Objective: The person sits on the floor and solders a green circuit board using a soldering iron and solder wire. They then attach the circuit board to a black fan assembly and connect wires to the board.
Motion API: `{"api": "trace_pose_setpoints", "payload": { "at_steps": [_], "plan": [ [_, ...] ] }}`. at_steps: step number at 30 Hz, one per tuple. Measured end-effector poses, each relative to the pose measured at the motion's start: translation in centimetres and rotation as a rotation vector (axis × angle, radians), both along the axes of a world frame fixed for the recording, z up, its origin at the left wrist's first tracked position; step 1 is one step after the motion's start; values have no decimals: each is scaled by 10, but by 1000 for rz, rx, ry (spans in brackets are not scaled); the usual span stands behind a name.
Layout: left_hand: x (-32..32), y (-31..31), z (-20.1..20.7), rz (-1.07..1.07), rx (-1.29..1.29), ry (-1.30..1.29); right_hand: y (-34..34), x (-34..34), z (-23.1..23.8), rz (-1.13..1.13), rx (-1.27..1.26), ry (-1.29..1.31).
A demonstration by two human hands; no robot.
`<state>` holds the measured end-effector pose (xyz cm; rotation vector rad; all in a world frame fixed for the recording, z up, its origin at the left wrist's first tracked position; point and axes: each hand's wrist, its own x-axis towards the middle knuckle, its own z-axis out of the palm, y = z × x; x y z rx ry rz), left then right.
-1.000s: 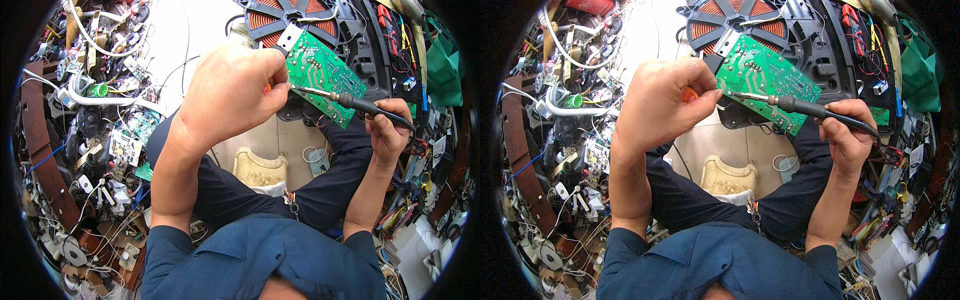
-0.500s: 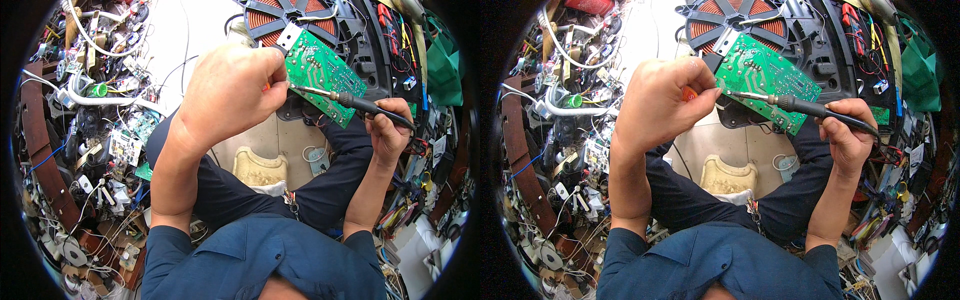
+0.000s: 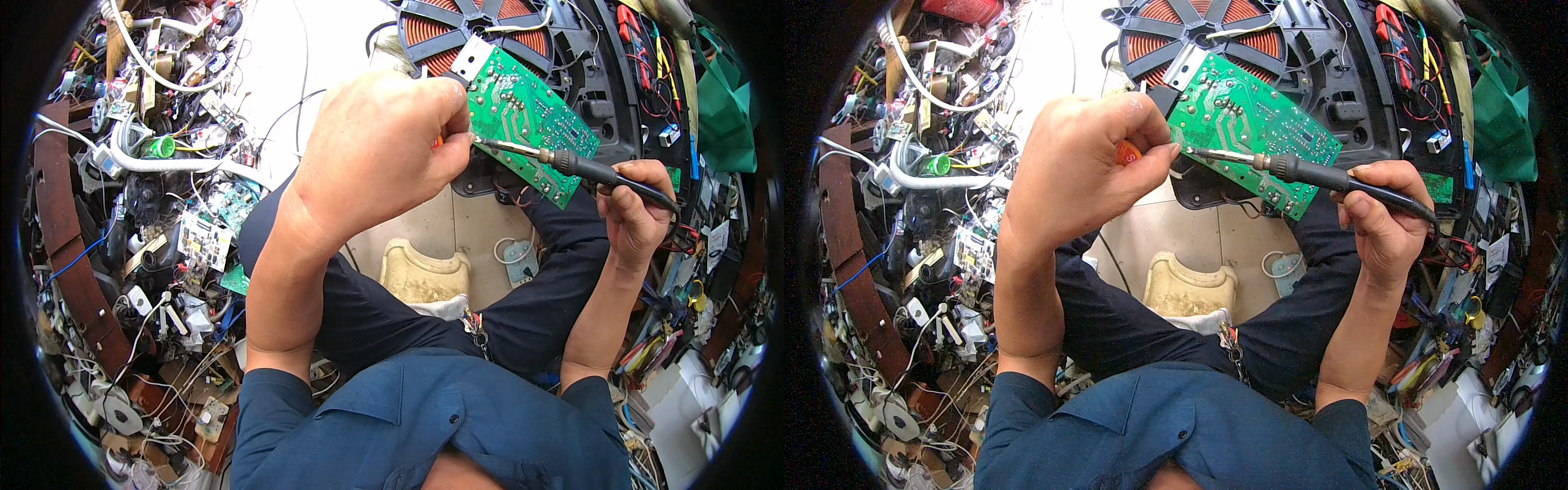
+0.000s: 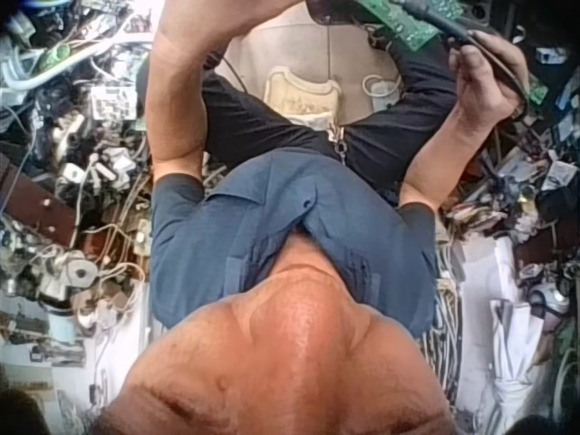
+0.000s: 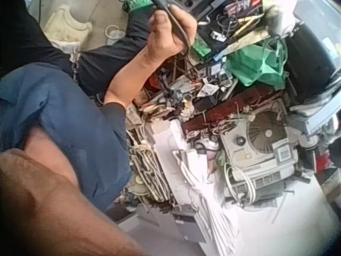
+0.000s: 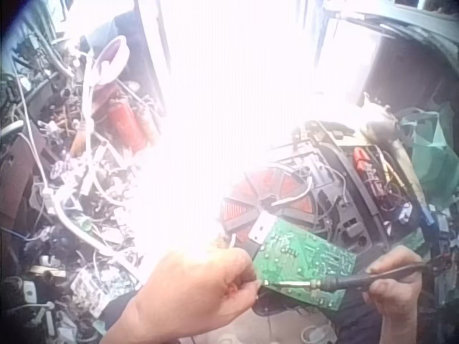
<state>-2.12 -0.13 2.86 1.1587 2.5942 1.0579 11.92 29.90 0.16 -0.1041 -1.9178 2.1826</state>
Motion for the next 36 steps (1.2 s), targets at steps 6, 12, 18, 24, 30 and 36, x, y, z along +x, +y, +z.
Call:
{"api": "trace_pose_setpoints", "payload": {
  "at_steps": [6, 12, 18, 24, 30, 36],
  "plan": [
    [0, 0, -1, 5, -8, 19, 0, 0, -1, -3, -6, -2],
    [0, 0, -1, 2, -7, 12, 1, 0, -2, 0, -2, 4],
    [1, -4, 3, 71, 123, -159, 0, 1, -3, -5, -10, 0],
    [-15, -26, 15, 194, 433, -688, 0, 1, -4, -15, -8, -1],
    [-29, -46, 6, 139, 779, -794, -1, 0, -6, -31, -65, 3],
    [-34, -59, -8, 178, 1006, -850, 3, -3, -9, 25, -228, 150]
  ]
}}
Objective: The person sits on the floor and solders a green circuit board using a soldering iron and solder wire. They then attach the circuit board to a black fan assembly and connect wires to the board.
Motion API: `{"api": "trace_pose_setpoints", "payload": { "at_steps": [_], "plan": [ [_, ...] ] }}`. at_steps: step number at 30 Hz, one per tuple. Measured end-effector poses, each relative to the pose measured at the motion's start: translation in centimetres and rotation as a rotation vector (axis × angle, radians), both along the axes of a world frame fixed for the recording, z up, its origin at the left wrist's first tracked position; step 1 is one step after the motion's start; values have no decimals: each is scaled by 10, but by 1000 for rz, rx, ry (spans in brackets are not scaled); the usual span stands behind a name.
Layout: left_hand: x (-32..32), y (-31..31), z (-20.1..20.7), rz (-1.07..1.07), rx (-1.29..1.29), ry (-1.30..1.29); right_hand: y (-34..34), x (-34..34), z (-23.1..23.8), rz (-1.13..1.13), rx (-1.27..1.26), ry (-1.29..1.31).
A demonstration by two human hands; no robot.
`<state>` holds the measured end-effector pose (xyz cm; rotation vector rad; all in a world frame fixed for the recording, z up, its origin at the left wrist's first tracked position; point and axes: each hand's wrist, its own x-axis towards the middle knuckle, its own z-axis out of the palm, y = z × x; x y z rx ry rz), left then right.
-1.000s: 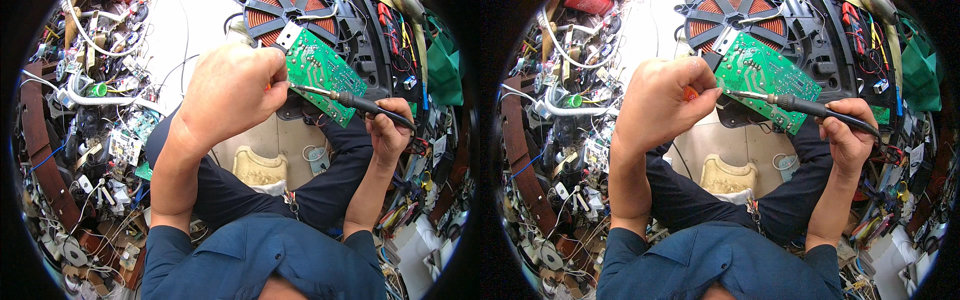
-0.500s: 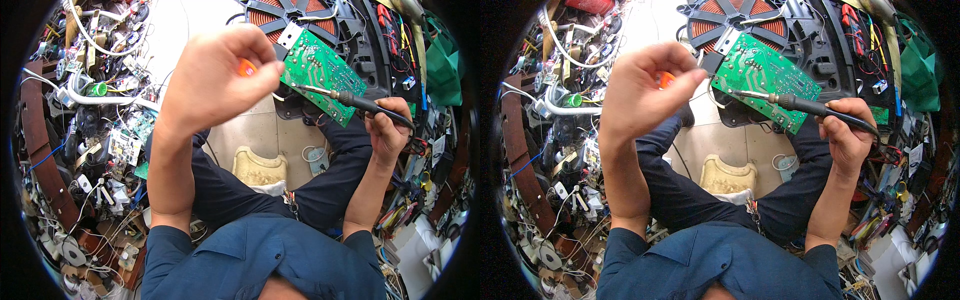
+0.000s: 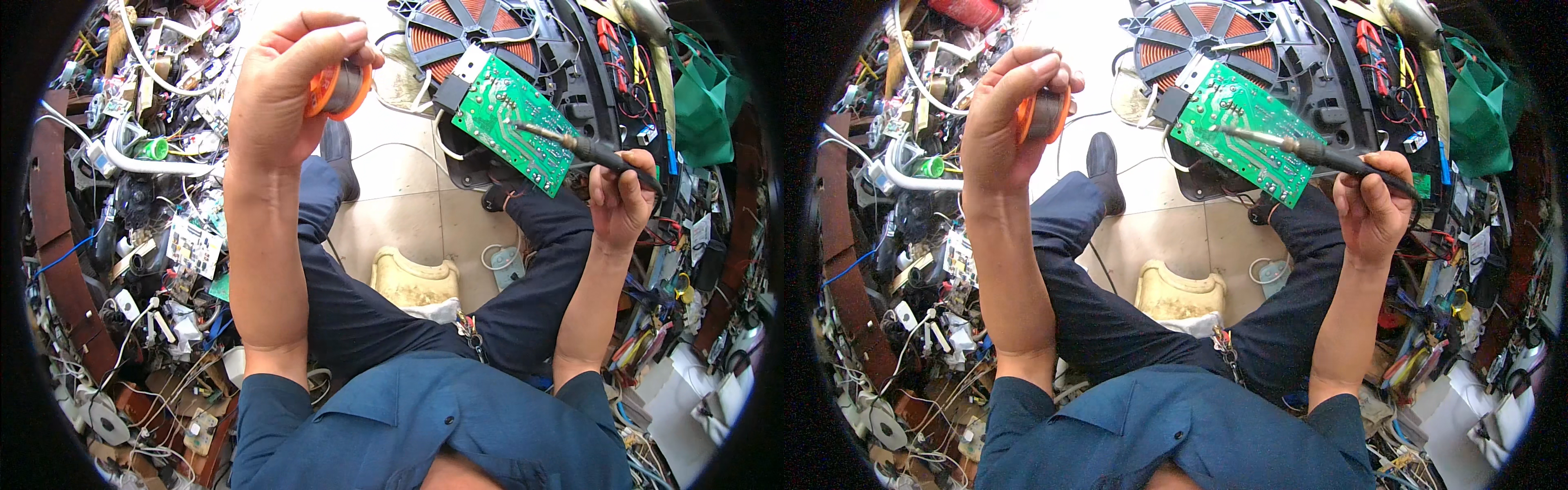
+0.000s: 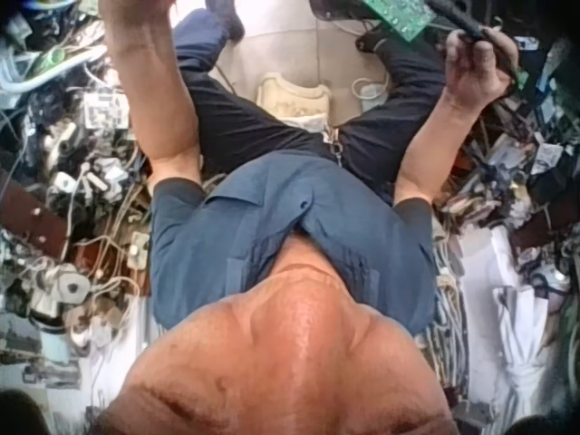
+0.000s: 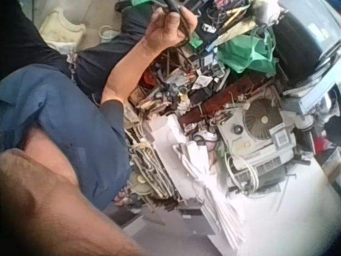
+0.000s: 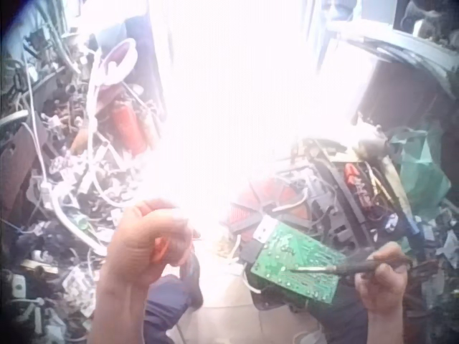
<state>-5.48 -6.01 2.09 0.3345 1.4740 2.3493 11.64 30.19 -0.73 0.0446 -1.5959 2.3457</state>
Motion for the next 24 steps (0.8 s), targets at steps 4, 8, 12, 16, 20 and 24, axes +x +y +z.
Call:
{"api": "trace_pose_setpoints", "payload": {
  "at_steps": [4, 8, 12, 16, 20, 24],
  "plan": [
    [-5, -4, -3, 73, 86, -129, 9, 2, -1, -4, -23, 7],
    [1, 1, 1, 87, 90, -95, 10, 8, -3, -13, 2, -14],
    [2, 0, -3, 6, 153, -26, 5, 13, -3, -42, -4, 13],
    [19, 11, 13, -46, 76, -40, 3, 21, 1, -58, 6, 85],
    [36, 17, 20, -174, 88, -114, 0, 30, 11, -43, 24, 188],
    [45, 22, 13, -237, 107, -184, -2, 48, 27, -151, 167, 147]
  ]
}}
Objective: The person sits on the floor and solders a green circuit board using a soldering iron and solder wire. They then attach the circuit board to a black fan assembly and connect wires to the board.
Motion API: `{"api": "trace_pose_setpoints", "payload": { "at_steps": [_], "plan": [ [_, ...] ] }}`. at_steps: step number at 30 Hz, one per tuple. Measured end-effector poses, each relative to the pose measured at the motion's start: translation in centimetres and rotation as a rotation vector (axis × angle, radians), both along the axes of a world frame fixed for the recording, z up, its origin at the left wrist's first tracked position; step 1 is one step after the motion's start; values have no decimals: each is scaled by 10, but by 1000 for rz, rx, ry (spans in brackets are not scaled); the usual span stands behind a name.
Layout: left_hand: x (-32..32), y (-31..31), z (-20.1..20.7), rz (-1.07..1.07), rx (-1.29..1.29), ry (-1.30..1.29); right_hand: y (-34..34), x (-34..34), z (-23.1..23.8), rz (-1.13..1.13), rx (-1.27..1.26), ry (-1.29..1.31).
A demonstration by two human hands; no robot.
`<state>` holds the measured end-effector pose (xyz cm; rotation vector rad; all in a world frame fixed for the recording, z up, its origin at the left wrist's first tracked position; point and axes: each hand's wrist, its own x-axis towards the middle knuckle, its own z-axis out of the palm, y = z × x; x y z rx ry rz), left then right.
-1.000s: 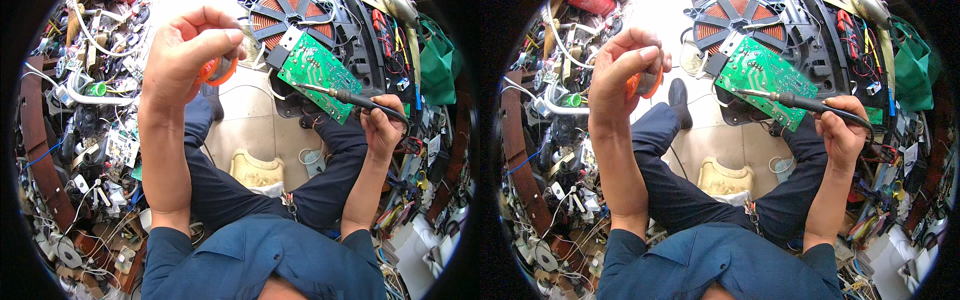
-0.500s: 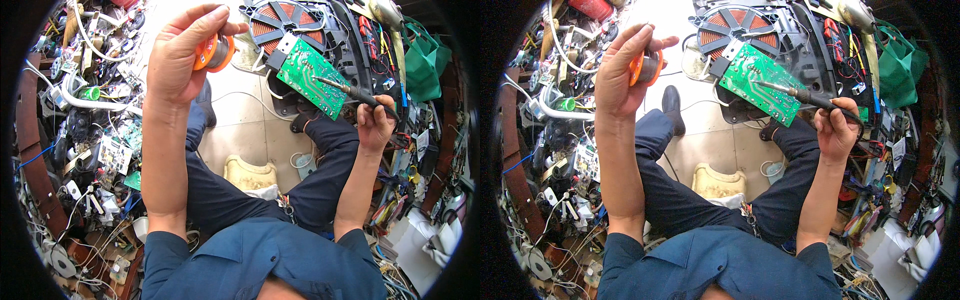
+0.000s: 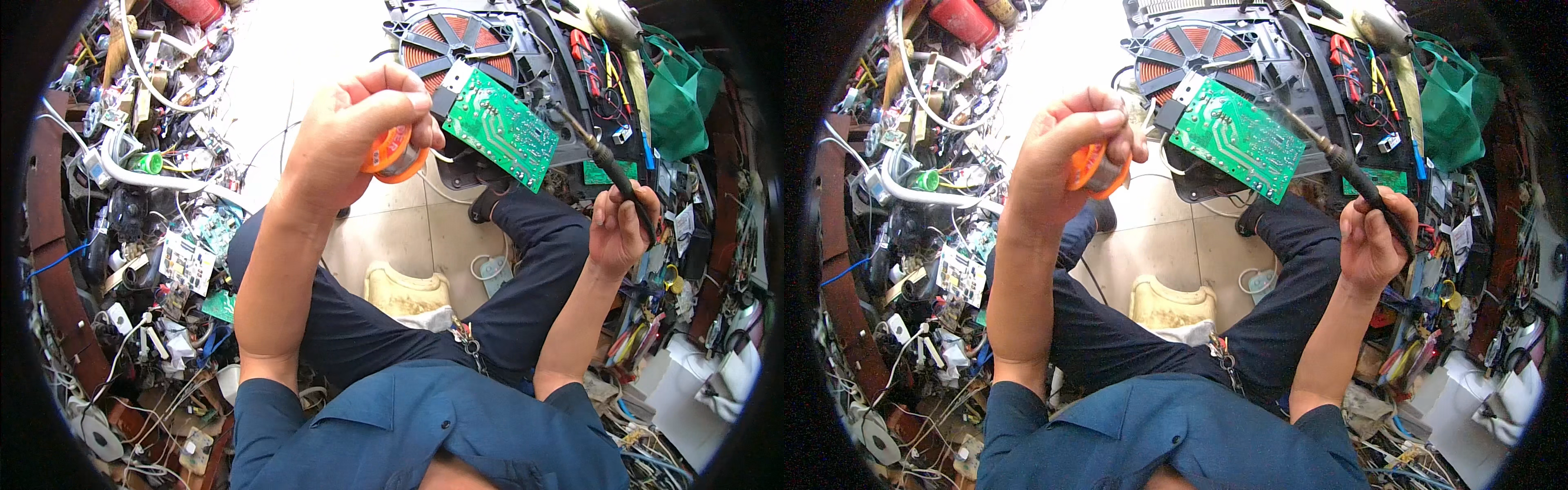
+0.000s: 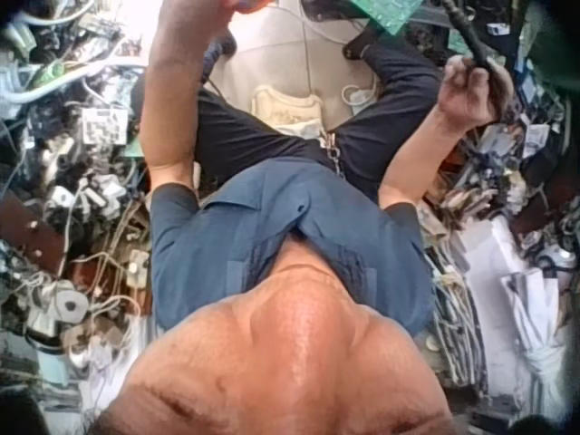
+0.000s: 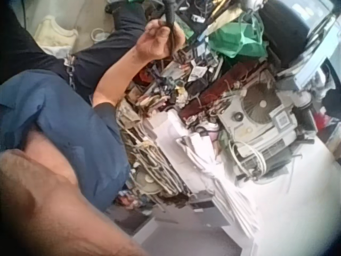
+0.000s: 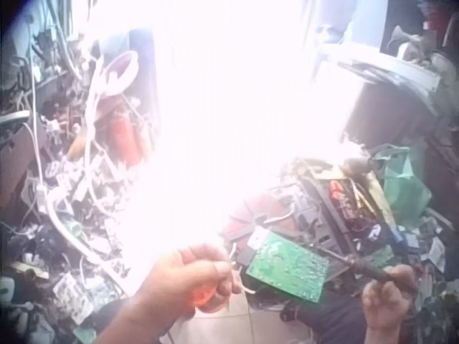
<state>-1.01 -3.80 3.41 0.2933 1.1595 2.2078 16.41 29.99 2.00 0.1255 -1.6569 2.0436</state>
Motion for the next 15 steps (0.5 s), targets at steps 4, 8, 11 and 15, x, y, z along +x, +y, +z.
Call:
{"api": "trace_pose_setpoints", "payload": {
  "at_steps": [4, 8, 11, 15],
  "plan": [
    [30, 22, 6, -87, -33, 7, -35, 10, 16, -87, -51, 51],
    [74, 56, -1, -214, 146, -153, -75, 11, 17, -23, 12, 24],
    [97, 73, -5, -266, 163, -277, -94, 13, 19, -7, -40, -18],
    [112, 88, 0, -314, 94, -294, -95, 23, 22, -20, -155, -4]
  ]
}}
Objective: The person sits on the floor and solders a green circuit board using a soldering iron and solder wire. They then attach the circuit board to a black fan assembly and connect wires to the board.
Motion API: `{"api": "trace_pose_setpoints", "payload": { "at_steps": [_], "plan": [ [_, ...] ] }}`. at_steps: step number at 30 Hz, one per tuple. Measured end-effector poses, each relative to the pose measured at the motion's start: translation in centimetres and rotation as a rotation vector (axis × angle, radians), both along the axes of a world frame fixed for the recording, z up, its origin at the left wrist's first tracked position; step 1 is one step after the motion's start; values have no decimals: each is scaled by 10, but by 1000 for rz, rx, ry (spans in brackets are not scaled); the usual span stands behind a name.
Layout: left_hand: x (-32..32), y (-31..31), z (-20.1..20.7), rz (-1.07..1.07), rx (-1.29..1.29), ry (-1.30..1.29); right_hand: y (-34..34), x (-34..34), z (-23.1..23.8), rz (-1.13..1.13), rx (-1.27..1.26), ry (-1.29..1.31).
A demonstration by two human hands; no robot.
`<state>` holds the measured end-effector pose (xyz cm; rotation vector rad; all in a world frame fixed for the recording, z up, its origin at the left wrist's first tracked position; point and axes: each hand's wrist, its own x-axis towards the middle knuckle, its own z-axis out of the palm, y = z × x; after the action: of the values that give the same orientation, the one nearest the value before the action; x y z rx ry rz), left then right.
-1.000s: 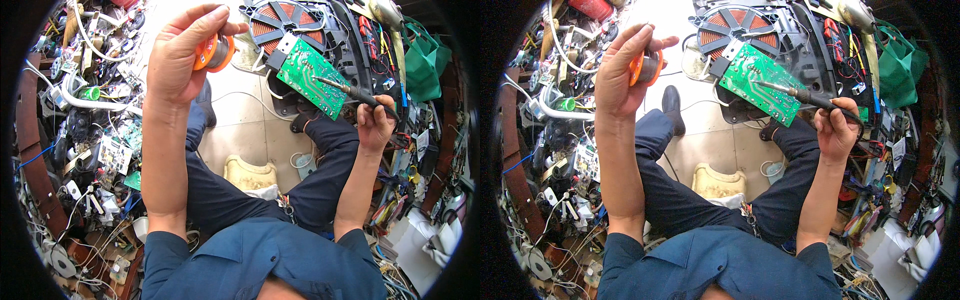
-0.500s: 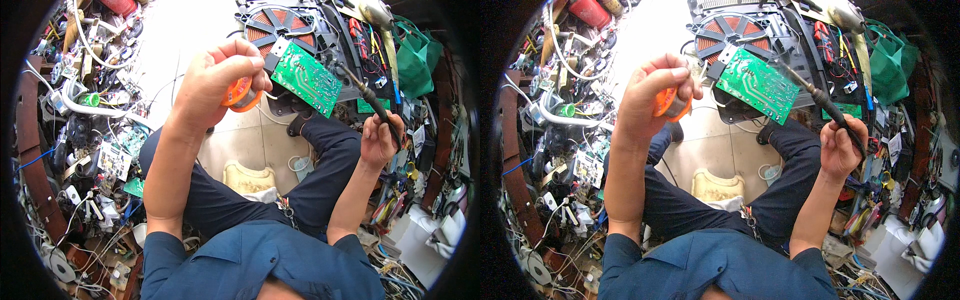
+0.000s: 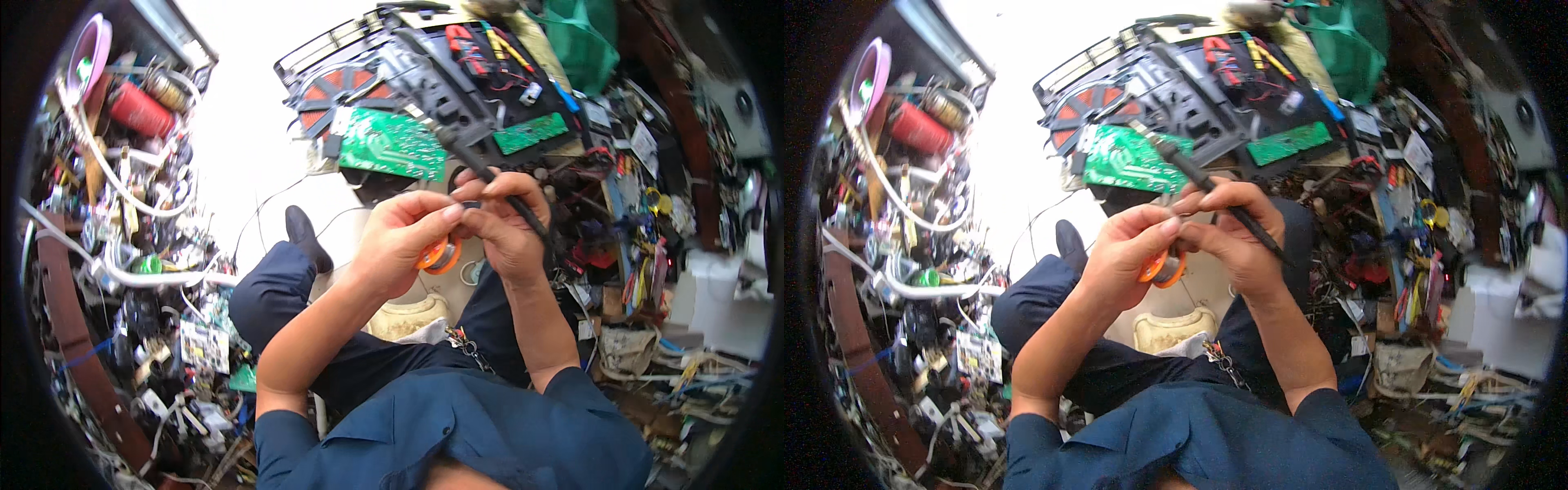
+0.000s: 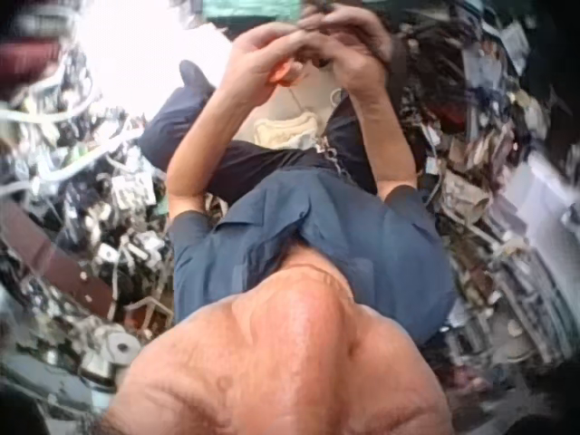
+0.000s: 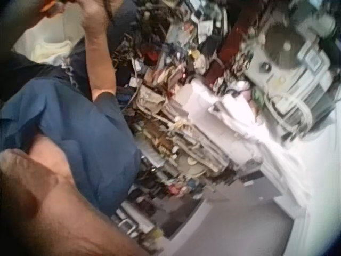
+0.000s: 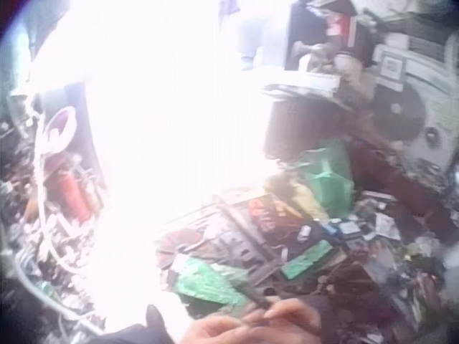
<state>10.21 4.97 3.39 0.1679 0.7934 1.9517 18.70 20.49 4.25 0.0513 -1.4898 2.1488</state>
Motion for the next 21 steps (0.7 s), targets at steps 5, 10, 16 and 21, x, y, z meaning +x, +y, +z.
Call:
{"api": "trace_pose_setpoints", "payload": {
  "at_steps": [5, 10, 16, 21],
  "plan": [
    [4, 5, 1, -145, -53, 61, 11, 19, 6, -36, 73, -145],
    [14, 15, -5, -262, 9, 68, 15, 36, 4, -81, -6, -59],
    [20, 20, -5, -343, 77, 159, 21, 39, 10, -248, 64, 41],
    [18, 16, 5, -303, 49, 124, 16, 34, 20, -386, 231, -90]
  ]
}}
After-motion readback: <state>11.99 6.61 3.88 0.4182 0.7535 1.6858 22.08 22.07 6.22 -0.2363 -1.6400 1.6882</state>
